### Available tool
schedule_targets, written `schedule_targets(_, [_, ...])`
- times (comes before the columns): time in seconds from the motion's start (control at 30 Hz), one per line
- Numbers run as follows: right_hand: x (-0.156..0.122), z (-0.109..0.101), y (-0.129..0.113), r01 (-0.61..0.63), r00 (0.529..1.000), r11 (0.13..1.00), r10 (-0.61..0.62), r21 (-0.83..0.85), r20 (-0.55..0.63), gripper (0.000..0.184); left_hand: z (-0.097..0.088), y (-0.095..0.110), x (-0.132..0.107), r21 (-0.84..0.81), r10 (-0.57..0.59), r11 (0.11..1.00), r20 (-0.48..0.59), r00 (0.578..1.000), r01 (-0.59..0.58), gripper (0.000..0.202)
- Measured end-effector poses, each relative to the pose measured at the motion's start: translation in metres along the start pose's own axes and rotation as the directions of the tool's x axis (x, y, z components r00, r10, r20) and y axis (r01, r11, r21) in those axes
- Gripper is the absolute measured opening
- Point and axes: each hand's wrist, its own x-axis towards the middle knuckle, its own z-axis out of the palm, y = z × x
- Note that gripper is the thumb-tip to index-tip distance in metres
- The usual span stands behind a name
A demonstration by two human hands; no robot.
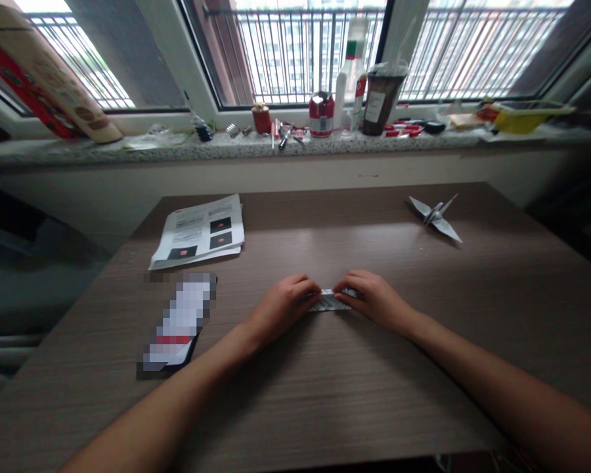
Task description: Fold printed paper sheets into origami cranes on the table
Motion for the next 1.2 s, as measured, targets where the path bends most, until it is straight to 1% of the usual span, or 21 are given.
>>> schedule_targets(0.17, [-0.006, -0.012, 0.002, -0.047, 0.999, 0.999, 0.047, 0.006, -0.013, 0.017, -0.004, -0.006, -0.002, 0.019, -0.020, 1.000, -0.031, 0.999, 0.021, 0.008])
schedule_targets(0.33, [-0.017, -0.023, 0.009, -0.062, 0.998, 0.998, 0.062, -0.013, -0.006, 0.009, -0.005, -0.005, -0.002, 0.047, -0.018, 0.999, -0.016, 1.000, 0.018, 0.008])
schedule_targets(0.43, [-0.021, -0.023, 0.012, -0.070, 0.997, 0.998, 0.070, -0.002, -0.016, 0.004, -0.006, -0.002, 0.000, 0.072, -0.023, 0.997, -0.002, 1.000, 0.023, 0.006])
schedule_targets(0.5, [-0.022, -0.022, 0.012, -0.082, 0.996, 0.997, 0.082, 0.011, -0.032, 0.003, -0.007, 0.001, 0.001, 0.095, -0.032, 0.995, 0.016, 0.999, 0.031, 0.005])
schedule_targets(0.63, [-0.022, -0.020, 0.011, -0.090, 0.994, 0.995, 0.092, 0.035, -0.050, 0.003, -0.009, 0.006, 0.004, 0.143, -0.055, 0.989, 0.054, 0.997, 0.047, 0.015])
schedule_targets(0.73, [-0.022, -0.021, 0.012, -0.096, 0.994, 0.995, 0.098, 0.039, -0.054, 0.002, -0.007, 0.009, 0.008, 0.143, -0.054, 0.989, 0.067, 0.996, 0.044, 0.015])
schedule_targets(0.8, [-0.022, -0.022, 0.012, -0.101, 0.993, 0.994, 0.103, 0.042, -0.057, 0.002, -0.005, 0.011, 0.012, 0.131, -0.038, 0.991, 0.070, 0.997, 0.029, 0.017])
schedule_targets(0.87, [-0.022, -0.022, 0.013, -0.098, 0.994, 0.994, 0.100, 0.046, -0.054, 0.002, -0.003, 0.013, 0.016, 0.134, -0.004, 0.991, 0.068, 0.998, -0.005, 0.027])
schedule_targets(0.93, [-0.022, -0.022, 0.013, -0.083, 0.995, 0.995, 0.085, 0.047, -0.047, 0.003, 0.000, 0.015, 0.021, 0.157, 0.039, 0.986, 0.084, 0.996, -0.052, 0.033])
schedule_targets(1.07, [-0.021, -0.021, 0.016, -0.023, 0.999, 0.999, 0.024, 0.032, -0.044, 0.006, 0.006, 0.019, 0.027, 0.209, 0.101, 0.970, 0.118, 0.988, -0.124, 0.026])
schedule_targets(1.2, [-0.021, -0.021, 0.019, 0.016, 0.999, 1.000, -0.015, 0.004, -0.045, 0.010, 0.011, 0.019, 0.029, 0.267, 0.112, 0.954, 0.112, 0.987, -0.138, 0.022])
